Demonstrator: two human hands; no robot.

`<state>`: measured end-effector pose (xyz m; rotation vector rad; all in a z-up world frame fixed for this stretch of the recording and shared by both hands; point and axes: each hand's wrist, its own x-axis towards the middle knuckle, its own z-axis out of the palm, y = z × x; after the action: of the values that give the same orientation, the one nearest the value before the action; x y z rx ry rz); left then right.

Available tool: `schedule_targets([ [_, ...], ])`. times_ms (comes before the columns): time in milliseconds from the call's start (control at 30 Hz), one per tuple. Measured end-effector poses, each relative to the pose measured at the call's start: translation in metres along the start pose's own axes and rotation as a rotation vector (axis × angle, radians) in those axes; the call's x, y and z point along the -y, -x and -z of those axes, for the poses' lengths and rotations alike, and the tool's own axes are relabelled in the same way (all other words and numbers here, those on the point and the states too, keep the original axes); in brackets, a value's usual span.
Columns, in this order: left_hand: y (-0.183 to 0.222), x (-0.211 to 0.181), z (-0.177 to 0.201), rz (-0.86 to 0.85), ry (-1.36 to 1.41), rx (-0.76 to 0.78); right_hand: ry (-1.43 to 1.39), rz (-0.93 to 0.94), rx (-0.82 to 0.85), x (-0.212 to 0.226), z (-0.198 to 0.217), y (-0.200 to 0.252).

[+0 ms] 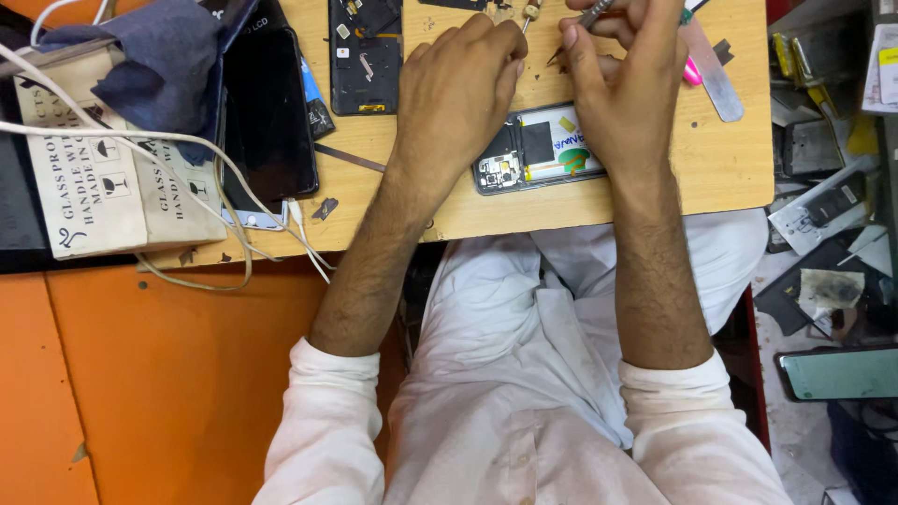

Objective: The person disassembles a smartphone, removes the back cover, and uses a screwdriver and tweezers to adjust internal components. They repeatedly open and close the device, manipulate connectors and screws, and handle the battery and motherboard area.

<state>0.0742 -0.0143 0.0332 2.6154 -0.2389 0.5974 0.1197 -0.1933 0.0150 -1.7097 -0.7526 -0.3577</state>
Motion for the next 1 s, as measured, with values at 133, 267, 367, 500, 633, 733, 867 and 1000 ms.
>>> schedule_targets([
  [133,-0.006,0.006,-0.004,-0.010,0.086,-0.051,-0.027,-0.032,0.039,0.004,-0.002,-0.001],
  [267,0.004,0.010,-0.005,0.039,0.092,-0.055,-0.031,-0.046,0.076,0.003,-0.001,0.003],
  [367,0.006,0.011,-0.003,0.017,0.120,-0.048,-0.005,-0.015,0.073,0.005,-0.002,0.001],
  [500,0.007,0.008,-0.003,-0.035,0.197,-0.016,0.043,0.026,0.024,0.001,0.000,0.002],
  [633,0.009,0.005,0.001,-0.091,0.224,-0.011,-0.057,-0.006,-0.012,-0.005,-0.001,0.006],
  [733,0.008,0.003,0.003,-0.099,0.277,-0.011,-0.222,-0.059,-0.004,-0.009,0.000,0.009],
  [867,0.007,0.004,0.001,-0.076,0.261,-0.009,-0.242,-0.019,0.013,-0.015,0.002,0.010],
  [1000,0.007,0.006,-0.001,-0.047,0.230,-0.012,-0.272,-0.029,0.004,-0.017,0.001,0.011],
])
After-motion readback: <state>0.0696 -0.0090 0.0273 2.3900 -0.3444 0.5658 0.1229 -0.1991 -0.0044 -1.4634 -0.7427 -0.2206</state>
